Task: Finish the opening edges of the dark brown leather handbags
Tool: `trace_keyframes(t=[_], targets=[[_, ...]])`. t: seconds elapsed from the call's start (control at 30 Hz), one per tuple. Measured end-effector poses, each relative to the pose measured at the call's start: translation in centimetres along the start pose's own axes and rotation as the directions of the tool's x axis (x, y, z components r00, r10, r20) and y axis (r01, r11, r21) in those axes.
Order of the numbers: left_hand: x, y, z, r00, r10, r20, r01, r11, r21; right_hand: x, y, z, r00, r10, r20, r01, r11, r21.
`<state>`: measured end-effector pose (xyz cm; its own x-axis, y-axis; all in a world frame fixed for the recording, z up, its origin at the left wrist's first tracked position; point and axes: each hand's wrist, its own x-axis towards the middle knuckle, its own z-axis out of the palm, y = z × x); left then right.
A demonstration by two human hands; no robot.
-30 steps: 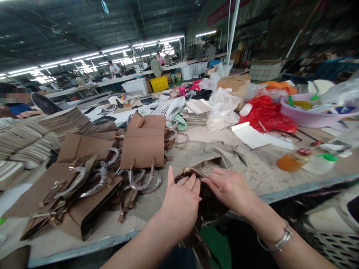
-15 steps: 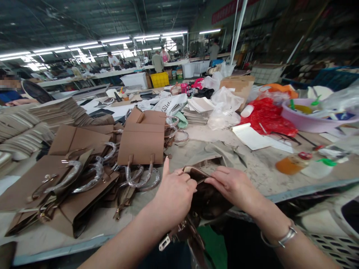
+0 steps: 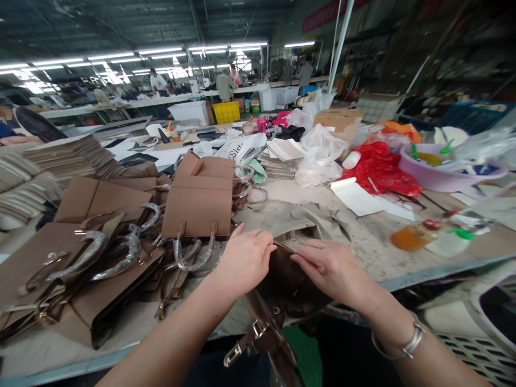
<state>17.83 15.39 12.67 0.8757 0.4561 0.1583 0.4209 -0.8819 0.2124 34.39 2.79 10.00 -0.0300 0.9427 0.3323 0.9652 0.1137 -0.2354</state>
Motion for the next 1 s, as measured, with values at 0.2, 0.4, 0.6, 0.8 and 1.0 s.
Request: trace_keyframes(t=[0.2,0.4,0.6,0.8,1.0], targets=[[0.3,0.3,0.8,0.998,-0.011,-0.062,0.015,0.998,0.056,0.4,-0.6,-0.1,1.0,0.003,0.004,-0.003,0.998,-0.065],[0.2,0.9,0.8,0.993,-0.033,-0.112,0.045,0.993,0.109,-0.1,-0.6,0.2,1.0,-0.01,-0.009,0.009,0.993,-0.12],[0.1,0.7,0.8,0.992,-0.038,-0.117,0.052,0.991,0.121,-0.1,-0.4,-0.5,0.997,0.004,0.081,-0.005,1.0,0.015],[0.1,0.7,0.9,0.993,-0.044,-0.112,0.056,0.992,0.111,1.8,-1.3,-1.0,0.982,0.084,0.171,-0.068,0.993,-0.097],[-0.3,0.6,0.8,0.988,-0.036,-0.152,0.035,0.999,-0.011,3.6,-1.7,-0.3,0.988,0.08,0.132,-0.05,0.975,-0.215]])
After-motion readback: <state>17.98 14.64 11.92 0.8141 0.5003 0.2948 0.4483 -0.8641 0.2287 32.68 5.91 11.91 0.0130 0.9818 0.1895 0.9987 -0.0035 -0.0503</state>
